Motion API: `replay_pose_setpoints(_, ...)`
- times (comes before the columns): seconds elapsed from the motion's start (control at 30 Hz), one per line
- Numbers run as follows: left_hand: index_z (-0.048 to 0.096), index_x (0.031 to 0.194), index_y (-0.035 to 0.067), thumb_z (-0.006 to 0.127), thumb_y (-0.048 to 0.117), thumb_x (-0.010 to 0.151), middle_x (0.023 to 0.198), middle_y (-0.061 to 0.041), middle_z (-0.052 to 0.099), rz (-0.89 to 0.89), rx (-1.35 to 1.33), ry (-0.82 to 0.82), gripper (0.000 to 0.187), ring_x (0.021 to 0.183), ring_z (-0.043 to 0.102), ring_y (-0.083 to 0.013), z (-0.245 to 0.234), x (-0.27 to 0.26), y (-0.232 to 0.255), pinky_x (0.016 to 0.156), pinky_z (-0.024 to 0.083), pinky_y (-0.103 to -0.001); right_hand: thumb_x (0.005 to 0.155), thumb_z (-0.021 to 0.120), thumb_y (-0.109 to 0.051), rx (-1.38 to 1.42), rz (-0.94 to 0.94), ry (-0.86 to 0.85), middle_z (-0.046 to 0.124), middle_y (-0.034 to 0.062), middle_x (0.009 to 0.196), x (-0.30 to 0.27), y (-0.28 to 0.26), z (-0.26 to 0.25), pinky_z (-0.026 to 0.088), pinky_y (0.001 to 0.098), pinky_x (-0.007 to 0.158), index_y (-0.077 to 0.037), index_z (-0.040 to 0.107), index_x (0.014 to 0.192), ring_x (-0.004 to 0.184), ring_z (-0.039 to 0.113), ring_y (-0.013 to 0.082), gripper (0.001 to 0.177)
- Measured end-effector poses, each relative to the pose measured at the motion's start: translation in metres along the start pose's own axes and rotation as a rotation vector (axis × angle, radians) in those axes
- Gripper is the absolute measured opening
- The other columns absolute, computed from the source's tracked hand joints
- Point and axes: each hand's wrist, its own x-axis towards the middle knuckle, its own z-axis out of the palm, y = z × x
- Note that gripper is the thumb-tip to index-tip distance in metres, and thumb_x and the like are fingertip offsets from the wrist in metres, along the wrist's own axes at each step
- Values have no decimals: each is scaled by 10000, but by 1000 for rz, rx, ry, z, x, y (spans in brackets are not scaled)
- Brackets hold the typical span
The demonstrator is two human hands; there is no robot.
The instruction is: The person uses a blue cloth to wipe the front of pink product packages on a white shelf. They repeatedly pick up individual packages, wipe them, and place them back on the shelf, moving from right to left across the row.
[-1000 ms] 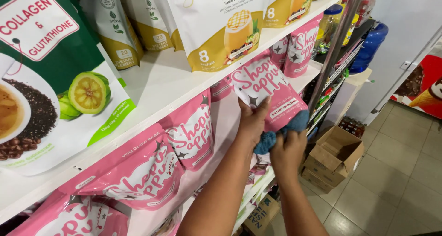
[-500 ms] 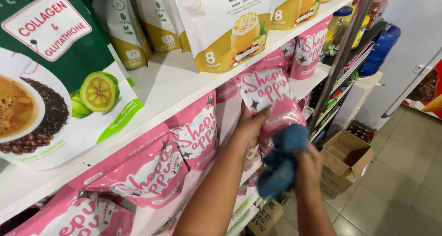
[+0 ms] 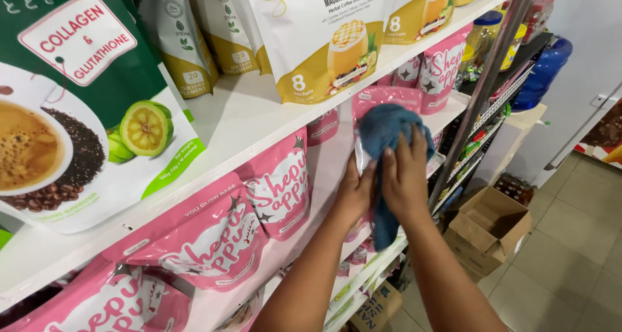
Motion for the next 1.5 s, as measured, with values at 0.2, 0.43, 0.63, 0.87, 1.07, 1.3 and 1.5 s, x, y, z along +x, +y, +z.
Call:
replay_pose_setpoints(0.2, 379, 1555, 64, 512, 277, 1072, 1464, -121, 576, -55, 192, 22, 544, 1328, 531, -213, 1, -22, 30, 1120, 399, -346, 1080, 524, -232, 86, 269, 0, 451, 326, 1499, 36, 39, 6, 378, 475, 1163, 59, 508, 1401, 1381, 450, 501, 434)
replay_pose_setpoints(0.43, 309, 1583, 99, 465, 300, 1072, 1511, -102, 520, -65, 46, 45, 571, 1363, 502, -201, -12, -13, -5, 1135, 395, -348, 992, 567, -143, -61, -31, 7, 325, 374, 1567, -23, -48, 3, 332, 511, 1165, 92, 509, 1379, 1425, 355, 548, 457)
replay_pose_setpoints(0.63, 340, 1574, 86, 502, 314, 1056, 1501, -115, 547, -46, 229, 62, 589, 1363, 528, -215, -1, -21, 36, 1136, 398, -345, 1035, 559, -147, 12, 58, 95, 387, 344, 1544, -14, 25, 16, 344, 505, 1197, 95, 491, 1388, 1412, 405, 528, 433)
replay_pose_setpoints(0.87, 364, 1572, 41, 508, 345, 1072, 1510, -127, 525, 32, 191, 39, 602, 1382, 475, -229, -8, -21, 47, 1152, 367, -364, 981, 549, -491, 1002, 953, -116, 729, 143, 1228, 23, 23, -35, 519, 416, 958, -54, 625, 1317, 1068, 680, 282, 556)
replay_pose_setpoints(1.07, 332, 1537, 22, 550, 381, 1057, 1402, -133, 574, -105, 153, 122, 638, 1258, 541, -182, -12, -7, 26, 1057, 430, -331, 921, 674, -414, 1241, 1003, -226, 747, 82, 1150, 13, 38, -43, 551, 365, 873, -74, 645, 1275, 982, 705, 202, 492)
replay_pose_setpoints(1.3, 191, 1605, 28, 730, 241, 970, 1338, -122, 597, 67, 97, 127, 860, 1147, 634, -177, 3, -5, 41, 981, 542, -328, 942, 763, -204, 754, 747, -5, 722, -3, 947, 14, 51, -35, 515, 269, 736, -79, 742, 1067, 816, 642, 82, 178)
replay_pose_setpoints(1.5, 31, 1654, 88, 885, 240, 766, 1369, -157, 634, 93, 107, 96, 1242, 1172, 679, -203, 14, -9, 89, 983, 567, -335, 933, 766, -176, 729, 633, 72, 714, -12, 973, 14, -1, -50, 515, 242, 723, -71, 706, 1132, 818, 629, 66, 233)
